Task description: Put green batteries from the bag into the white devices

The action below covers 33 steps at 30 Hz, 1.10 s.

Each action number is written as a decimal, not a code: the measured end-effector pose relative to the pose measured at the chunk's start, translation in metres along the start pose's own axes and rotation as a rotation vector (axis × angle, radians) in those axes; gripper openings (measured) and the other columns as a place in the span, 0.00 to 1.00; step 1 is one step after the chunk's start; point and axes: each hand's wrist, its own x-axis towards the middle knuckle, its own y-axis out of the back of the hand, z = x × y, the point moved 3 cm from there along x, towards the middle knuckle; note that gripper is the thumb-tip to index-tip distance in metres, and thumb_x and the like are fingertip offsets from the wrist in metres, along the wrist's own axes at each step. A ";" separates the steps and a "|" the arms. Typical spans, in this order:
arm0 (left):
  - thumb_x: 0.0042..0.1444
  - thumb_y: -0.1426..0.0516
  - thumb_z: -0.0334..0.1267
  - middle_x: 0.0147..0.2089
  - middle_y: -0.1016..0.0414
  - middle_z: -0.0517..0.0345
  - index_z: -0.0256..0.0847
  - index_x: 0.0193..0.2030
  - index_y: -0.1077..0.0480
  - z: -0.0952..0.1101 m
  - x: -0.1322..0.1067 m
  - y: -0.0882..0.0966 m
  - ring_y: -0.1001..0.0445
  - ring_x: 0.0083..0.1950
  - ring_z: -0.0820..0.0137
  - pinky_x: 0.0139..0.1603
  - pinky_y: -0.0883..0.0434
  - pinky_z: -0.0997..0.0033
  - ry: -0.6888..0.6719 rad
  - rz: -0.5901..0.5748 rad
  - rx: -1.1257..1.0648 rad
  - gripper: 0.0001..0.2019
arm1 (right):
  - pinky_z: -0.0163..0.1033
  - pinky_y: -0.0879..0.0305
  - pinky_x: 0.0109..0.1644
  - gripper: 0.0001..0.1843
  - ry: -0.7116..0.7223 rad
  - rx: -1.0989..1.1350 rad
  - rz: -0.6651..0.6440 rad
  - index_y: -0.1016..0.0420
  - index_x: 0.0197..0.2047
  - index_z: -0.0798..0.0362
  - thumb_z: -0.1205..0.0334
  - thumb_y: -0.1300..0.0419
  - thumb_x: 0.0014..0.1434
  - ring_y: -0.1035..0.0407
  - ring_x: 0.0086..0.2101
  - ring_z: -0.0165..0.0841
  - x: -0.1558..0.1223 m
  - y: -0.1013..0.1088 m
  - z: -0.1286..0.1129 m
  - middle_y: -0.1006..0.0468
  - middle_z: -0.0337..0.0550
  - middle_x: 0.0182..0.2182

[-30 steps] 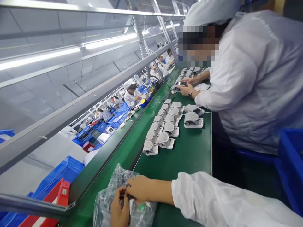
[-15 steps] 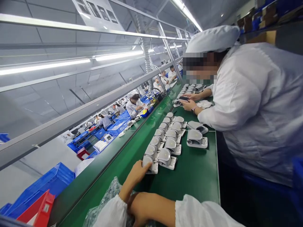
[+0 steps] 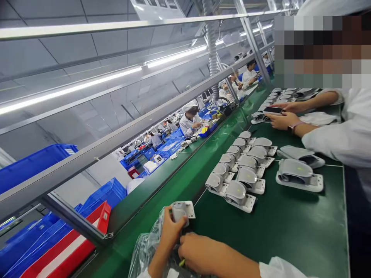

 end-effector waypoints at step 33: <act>0.48 0.35 0.49 0.53 0.28 0.52 0.44 0.36 0.40 -0.027 -0.033 0.021 0.28 0.52 0.63 0.52 0.28 0.67 -0.014 -0.025 -0.364 0.19 | 0.37 0.35 0.34 0.17 -0.230 0.340 0.630 0.29 0.60 0.52 0.57 0.43 0.71 0.36 0.24 0.28 -0.010 0.010 0.042 0.21 0.42 0.40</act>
